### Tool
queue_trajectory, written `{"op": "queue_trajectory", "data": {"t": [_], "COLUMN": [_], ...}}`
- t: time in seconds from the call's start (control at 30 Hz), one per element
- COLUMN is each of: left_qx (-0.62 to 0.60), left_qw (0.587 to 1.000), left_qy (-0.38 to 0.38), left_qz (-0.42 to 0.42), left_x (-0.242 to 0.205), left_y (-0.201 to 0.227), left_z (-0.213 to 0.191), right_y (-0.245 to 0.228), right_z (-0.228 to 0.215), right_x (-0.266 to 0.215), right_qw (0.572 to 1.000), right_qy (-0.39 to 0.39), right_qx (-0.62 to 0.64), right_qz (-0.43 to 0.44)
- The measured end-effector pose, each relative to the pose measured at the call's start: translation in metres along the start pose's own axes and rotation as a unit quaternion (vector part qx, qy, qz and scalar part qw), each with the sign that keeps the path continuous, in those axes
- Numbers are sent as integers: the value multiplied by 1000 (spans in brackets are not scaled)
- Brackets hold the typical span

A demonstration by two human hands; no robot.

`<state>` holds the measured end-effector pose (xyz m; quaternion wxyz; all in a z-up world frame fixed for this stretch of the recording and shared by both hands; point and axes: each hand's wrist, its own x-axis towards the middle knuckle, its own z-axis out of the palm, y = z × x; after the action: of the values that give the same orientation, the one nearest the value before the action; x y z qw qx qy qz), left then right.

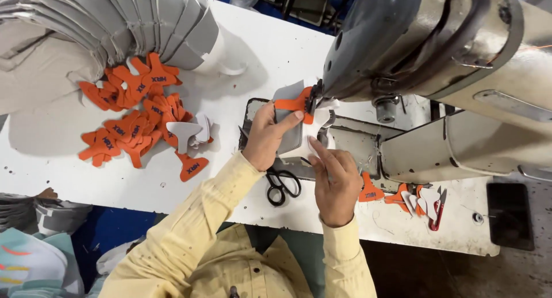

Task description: The person aligns orange and white fabric pieces and sews them together using a sewing machine. They repeatedly pick up fabric pieces, guide them under the needle, and trim excess thread with scissors.

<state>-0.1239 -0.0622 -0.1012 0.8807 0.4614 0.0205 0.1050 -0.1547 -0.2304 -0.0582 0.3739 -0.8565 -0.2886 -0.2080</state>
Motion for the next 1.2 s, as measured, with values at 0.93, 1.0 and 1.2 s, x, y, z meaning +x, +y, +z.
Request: {"op": "queue_trajectory", "data": {"t": [0.93,1.0,1.2], "left_qx": [503,614,582], "left_qw": [804,722,702], "left_qy": [55,41,-9], "left_qz": [311,317,411], "left_x": [18,17,-21], "left_y": [21,29,52], "left_z": [-41,-45,-20], "right_y": [23,26,35], "right_z": [-13,-18,-11], "right_x": [31,29,35], "right_qw": [994,997,969], "right_qy": [-61,-64,-56], "right_qx": [24,-35,-153], "right_qz": [85,20,-184]}}
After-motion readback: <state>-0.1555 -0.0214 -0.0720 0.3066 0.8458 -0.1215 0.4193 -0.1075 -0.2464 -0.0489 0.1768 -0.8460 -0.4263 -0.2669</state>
